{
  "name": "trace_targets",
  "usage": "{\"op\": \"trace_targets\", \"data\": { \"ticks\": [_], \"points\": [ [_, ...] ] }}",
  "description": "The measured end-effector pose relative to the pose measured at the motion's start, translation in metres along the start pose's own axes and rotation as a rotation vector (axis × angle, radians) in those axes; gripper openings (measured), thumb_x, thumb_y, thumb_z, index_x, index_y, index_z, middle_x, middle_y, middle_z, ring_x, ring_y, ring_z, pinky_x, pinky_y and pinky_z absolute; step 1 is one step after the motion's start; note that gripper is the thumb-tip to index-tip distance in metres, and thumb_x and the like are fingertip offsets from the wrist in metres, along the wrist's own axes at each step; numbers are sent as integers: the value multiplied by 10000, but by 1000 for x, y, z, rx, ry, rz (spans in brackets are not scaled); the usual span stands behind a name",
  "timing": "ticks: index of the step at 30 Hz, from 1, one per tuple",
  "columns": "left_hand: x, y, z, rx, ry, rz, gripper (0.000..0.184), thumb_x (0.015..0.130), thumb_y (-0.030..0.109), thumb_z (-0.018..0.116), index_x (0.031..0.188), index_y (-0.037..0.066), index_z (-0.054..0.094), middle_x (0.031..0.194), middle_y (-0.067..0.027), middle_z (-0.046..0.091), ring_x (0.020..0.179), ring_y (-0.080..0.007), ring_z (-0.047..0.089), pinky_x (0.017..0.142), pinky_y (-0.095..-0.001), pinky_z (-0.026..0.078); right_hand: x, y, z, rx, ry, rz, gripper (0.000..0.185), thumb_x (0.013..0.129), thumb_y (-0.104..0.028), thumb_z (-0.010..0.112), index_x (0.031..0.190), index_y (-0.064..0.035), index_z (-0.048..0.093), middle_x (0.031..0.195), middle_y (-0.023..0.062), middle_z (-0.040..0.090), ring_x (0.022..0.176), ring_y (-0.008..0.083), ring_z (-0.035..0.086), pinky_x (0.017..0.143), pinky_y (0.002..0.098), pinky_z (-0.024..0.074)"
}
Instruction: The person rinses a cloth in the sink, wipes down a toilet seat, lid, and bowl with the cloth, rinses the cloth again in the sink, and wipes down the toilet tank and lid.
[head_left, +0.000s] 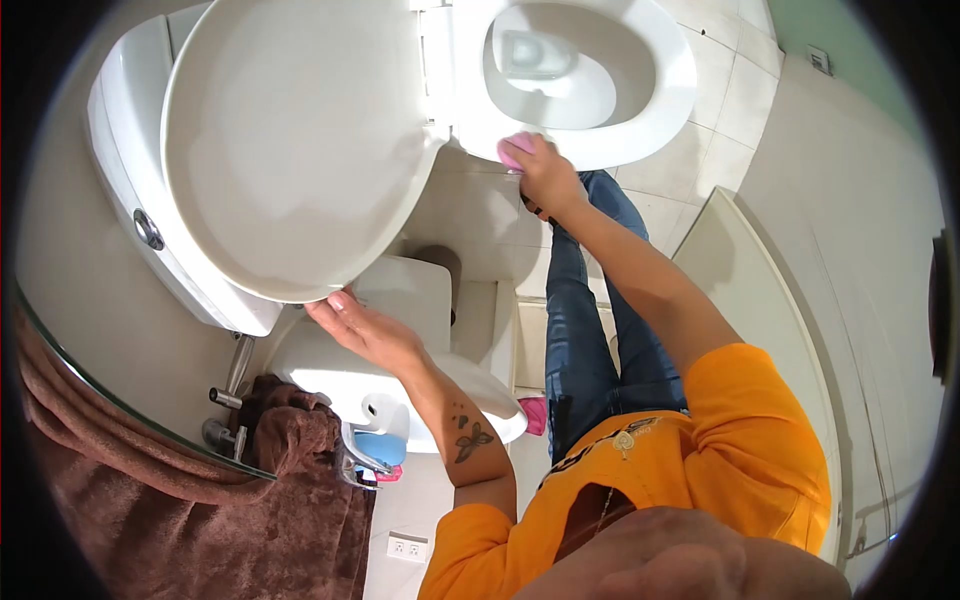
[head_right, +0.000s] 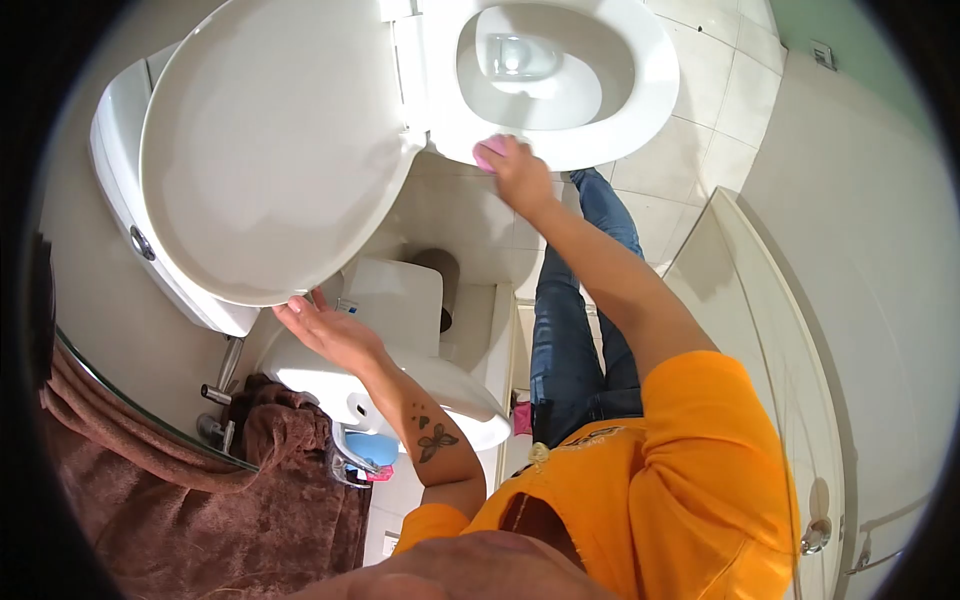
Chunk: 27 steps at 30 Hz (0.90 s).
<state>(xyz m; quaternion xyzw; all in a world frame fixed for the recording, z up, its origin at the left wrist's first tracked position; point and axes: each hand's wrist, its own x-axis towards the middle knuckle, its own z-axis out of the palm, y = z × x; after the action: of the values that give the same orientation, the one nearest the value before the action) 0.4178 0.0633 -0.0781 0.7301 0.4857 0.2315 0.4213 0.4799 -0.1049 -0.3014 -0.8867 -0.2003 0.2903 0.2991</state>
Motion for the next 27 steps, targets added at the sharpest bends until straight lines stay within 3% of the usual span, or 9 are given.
{"op": "trace_targets", "data": {
  "ticks": [7,11,14,15,16,18,20,24,27],
  "points": [
    [9,-3,-8,70,61,-13,478,960,311,418,1285,-37,380,1240,-154,430,1157,-229,419,1014,-362,297,-26,161,-117,-425,202,227,447,750,-84,591,1174,-216,540,1040,139,526,949,333,547,727,427,502],
    [12,-7,-4,123,106,63,447,958,324,429,1202,-48,476,1160,-153,452,1103,-258,422,974,-361,291,57,133,-166,-368,424,329,385,762,-111,586,1129,-229,589,1054,98,548,934,312,562,759,397,497],
    [10,-8,1,121,130,101,449,952,333,441,1190,-45,486,1127,-150,460,1079,-254,429,957,-362,292,137,79,-132,-211,496,-127,306,779,-138,571,1077,-182,628,1082,6,599,951,288,559,782,385,487],
    [10,-8,1,128,136,99,449,952,333,441,1190,-45,486,1127,-150,460,1079,-254,429,957,-362,292,158,50,-120,-125,382,-268,341,789,-173,569,1127,-135,601,1093,89,589,990,302,539,831,376,465],
    [9,-9,0,118,127,88,450,950,335,445,1192,-43,484,1119,-147,461,1071,-251,430,954,-359,292,163,-12,-122,-123,266,-261,364,700,18,508,1040,-95,578,1043,118,561,1013,355,475,849,425,440],
    [9,-9,-2,119,116,80,451,948,336,449,1195,-40,482,1111,-144,461,1063,-248,431,950,-356,292,207,-34,-70,-163,399,-461,292,762,-78,490,1036,-114,583,1082,98,554,1010,345,499,807,430,468],
    [9,-8,-5,150,91,70,446,956,330,435,1195,-44,477,1110,-139,456,1065,-240,429,950,-341,292,227,-69,-66,-233,164,-305,229,811,-156,474,1006,-116,587,1035,111,579,932,331,568,720,429,503],
    [12,-5,-7,144,115,18,495,953,317,446,1273,-57,399,1230,-143,458,1146,-216,442,1027,-363,317,250,-59,-64,-239,206,-213,193,840,-214,479,964,-118,592,959,130,602,824,322,615,648,430,516],
    [13,-4,-10,160,97,-1,493,956,329,438,1277,-45,417,1232,-124,448,1139,-214,445,1018,-354,316,250,-44,-82,-752,127,-234,221,859,-278,472,958,-134,606,891,142,611,766,324,622,657,438,515]
  ]
}}
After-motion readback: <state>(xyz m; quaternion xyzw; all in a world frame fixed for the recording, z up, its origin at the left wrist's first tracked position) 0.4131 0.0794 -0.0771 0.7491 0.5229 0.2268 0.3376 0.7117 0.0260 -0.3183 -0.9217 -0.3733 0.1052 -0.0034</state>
